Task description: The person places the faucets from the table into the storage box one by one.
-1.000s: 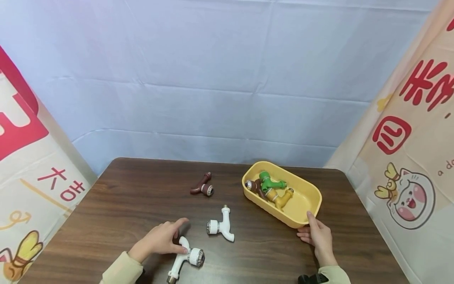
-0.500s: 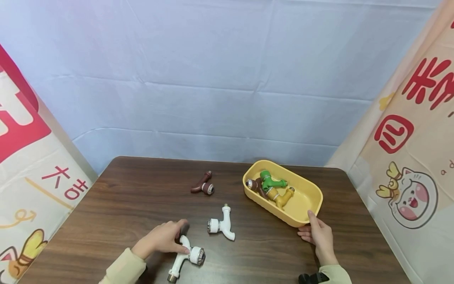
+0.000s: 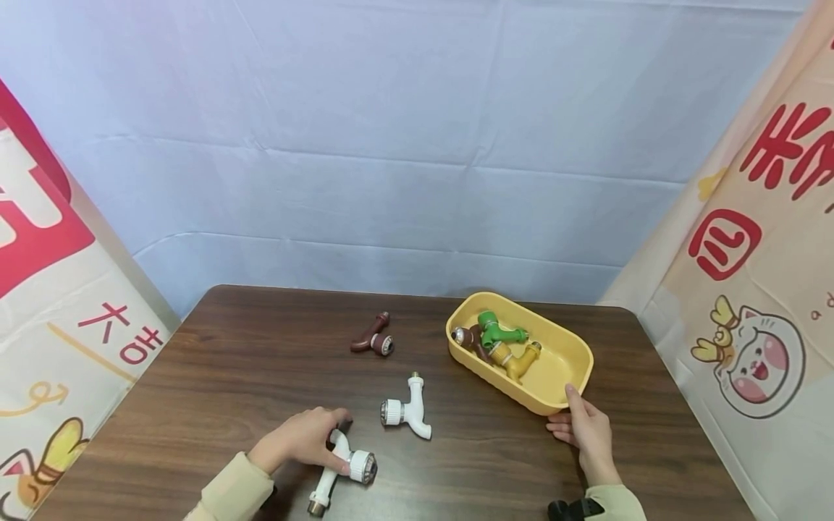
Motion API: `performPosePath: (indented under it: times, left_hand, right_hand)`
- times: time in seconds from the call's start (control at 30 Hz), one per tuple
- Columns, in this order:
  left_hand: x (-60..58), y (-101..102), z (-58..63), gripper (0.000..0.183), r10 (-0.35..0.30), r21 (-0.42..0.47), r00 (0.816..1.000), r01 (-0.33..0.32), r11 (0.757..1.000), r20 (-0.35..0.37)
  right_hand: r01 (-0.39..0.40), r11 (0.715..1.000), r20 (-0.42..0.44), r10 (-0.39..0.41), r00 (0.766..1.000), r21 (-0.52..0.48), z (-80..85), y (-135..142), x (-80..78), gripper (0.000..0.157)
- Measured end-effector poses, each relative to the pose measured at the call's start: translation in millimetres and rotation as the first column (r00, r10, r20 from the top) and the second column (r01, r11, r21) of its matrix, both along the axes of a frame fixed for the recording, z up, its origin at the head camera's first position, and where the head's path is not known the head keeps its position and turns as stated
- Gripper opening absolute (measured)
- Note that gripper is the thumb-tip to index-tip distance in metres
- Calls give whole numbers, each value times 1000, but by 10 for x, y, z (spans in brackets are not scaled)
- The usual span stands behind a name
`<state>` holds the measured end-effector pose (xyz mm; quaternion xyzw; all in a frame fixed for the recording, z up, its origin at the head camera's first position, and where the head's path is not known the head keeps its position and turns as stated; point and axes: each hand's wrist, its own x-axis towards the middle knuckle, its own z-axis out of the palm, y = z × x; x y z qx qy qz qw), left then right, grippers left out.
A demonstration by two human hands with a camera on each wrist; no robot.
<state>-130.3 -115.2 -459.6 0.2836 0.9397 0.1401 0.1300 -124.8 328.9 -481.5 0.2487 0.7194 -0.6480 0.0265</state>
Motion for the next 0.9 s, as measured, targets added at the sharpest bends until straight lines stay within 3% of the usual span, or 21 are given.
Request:
performPosePath:
  times: [0.47, 0.9]
  left_hand:
    - [-9, 33, -34, 49, -5, 7, 1000, 5, 1000, 17]
    - [-27, 18, -88, 45, -60, 63, 998, 58, 996, 25]
  right_hand:
    - [1, 1000, -12, -1, 1000, 8, -13, -5, -11, 75]
    - [3, 1000, -6, -3, 1000, 10, -20, -12, -17, 74]
